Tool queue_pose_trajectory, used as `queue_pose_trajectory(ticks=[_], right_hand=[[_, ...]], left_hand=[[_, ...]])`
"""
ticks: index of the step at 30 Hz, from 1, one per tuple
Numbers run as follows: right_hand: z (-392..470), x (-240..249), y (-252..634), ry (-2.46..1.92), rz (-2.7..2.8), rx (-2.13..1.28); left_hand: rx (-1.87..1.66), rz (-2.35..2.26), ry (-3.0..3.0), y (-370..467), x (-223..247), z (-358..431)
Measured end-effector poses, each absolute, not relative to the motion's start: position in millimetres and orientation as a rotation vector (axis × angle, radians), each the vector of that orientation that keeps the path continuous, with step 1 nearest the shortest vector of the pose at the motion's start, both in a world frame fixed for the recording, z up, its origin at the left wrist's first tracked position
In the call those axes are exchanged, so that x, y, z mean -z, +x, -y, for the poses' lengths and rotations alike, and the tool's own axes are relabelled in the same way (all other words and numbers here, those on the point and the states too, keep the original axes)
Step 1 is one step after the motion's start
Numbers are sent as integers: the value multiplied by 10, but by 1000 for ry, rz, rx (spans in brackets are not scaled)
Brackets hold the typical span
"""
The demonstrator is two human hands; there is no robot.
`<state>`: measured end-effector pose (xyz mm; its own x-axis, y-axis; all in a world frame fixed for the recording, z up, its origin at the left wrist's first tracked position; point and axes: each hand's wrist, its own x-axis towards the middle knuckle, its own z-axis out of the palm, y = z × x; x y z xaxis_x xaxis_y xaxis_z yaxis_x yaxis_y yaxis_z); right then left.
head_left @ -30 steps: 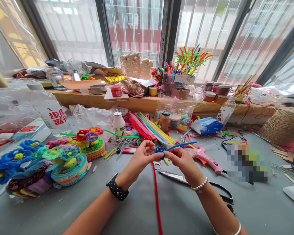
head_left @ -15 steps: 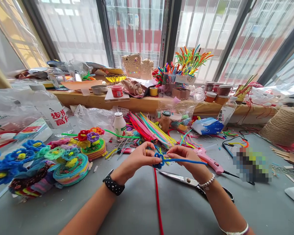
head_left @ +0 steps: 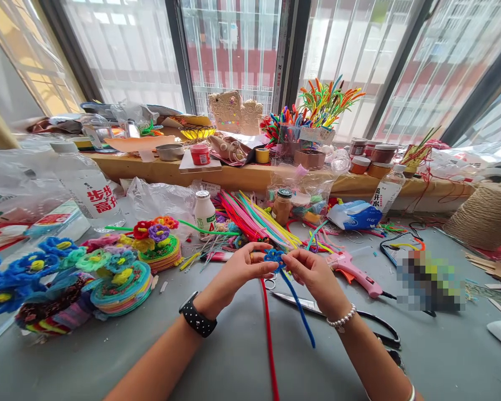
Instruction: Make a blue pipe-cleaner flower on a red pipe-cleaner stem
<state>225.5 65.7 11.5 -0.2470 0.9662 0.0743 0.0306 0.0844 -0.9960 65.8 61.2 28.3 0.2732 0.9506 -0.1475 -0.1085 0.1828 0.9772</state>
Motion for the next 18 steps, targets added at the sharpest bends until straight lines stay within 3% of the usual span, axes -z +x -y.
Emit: queue_pose_trajectory(ticks=[18], right_hand=[[-653, -90, 2218, -1005, 1398, -1366]], left_hand=[[-993, -998, 1026, 706, -290, -587]])
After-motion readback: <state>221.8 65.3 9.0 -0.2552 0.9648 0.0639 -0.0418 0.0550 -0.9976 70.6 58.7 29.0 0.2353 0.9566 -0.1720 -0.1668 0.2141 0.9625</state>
